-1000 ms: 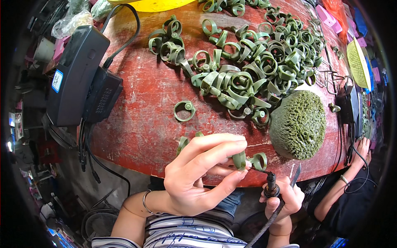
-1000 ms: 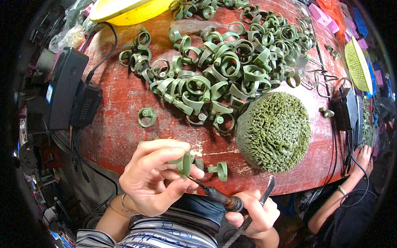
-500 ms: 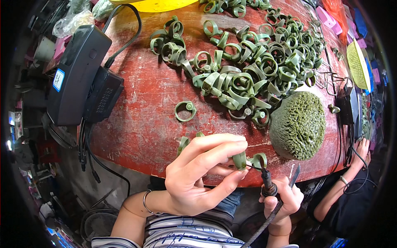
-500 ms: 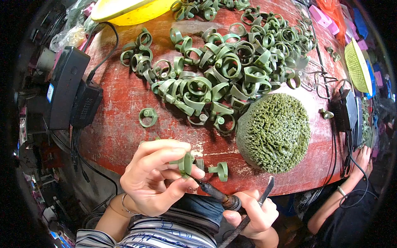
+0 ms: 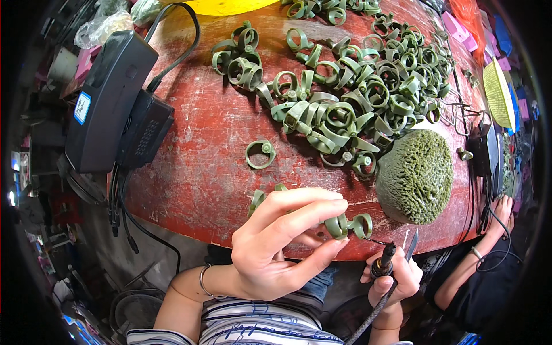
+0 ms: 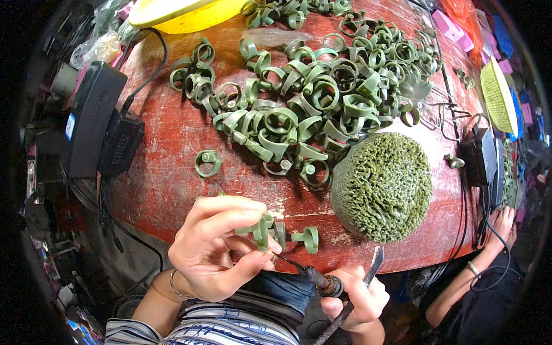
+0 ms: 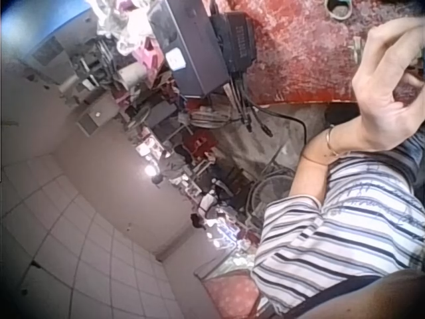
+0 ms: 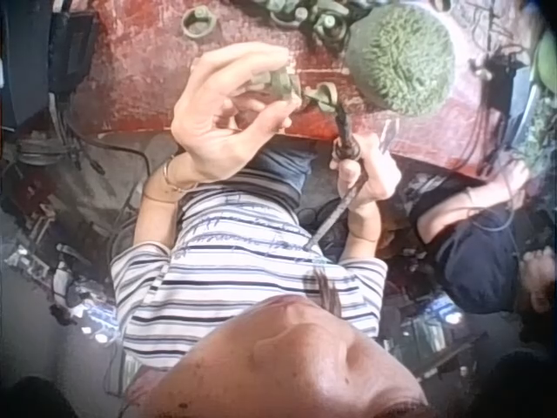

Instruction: Using a heated tool to fuse or clean green wax jewelry molds on a workstation.

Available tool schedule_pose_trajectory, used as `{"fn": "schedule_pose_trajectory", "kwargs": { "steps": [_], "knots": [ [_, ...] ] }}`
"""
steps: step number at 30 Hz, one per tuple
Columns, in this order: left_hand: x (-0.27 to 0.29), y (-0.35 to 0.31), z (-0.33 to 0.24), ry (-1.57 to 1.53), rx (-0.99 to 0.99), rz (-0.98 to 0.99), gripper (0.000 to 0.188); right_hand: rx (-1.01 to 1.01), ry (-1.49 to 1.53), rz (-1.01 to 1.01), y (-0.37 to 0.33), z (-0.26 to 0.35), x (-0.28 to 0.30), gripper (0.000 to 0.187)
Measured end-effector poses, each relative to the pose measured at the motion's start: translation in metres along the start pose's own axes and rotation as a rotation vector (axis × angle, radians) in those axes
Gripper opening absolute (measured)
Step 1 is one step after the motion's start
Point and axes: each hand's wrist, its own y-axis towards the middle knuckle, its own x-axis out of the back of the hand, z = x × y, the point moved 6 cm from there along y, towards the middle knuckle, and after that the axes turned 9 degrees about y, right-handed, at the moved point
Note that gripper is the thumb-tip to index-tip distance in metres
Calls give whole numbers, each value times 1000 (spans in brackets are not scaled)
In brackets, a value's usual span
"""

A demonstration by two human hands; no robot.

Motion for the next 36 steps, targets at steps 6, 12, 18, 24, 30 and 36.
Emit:
{"fn": "schedule_pose_trajectory", "kwargs": {
  "steps": [6, 12, 18, 24, 30, 36],
  "knots": [
    [1, 1, -2, 59, -34, 0, 41, 28, -9, -2, -1, 1, -1, 44],
    [2, 2, -6, 142, -133, -1, 42, 27, -12, 0, -1, 1, -1, 44],
    [3, 3, -7, 198, -158, -8, 43, 33, -12, 12, 1, 3, -3, 44],
    [3, 2, -6, 191, -144, -4, 43, 36, -37, 15, 1, 4, -3, 43],
    [3, -2, -3, 101, -100, -32, 40, 13, 1, -14, 0, 2, -3, 44],
    [1, -2, -1, -23, -160, 35, 35, 28, -16, -25, -2, 1, -1, 42]
  ]
}}
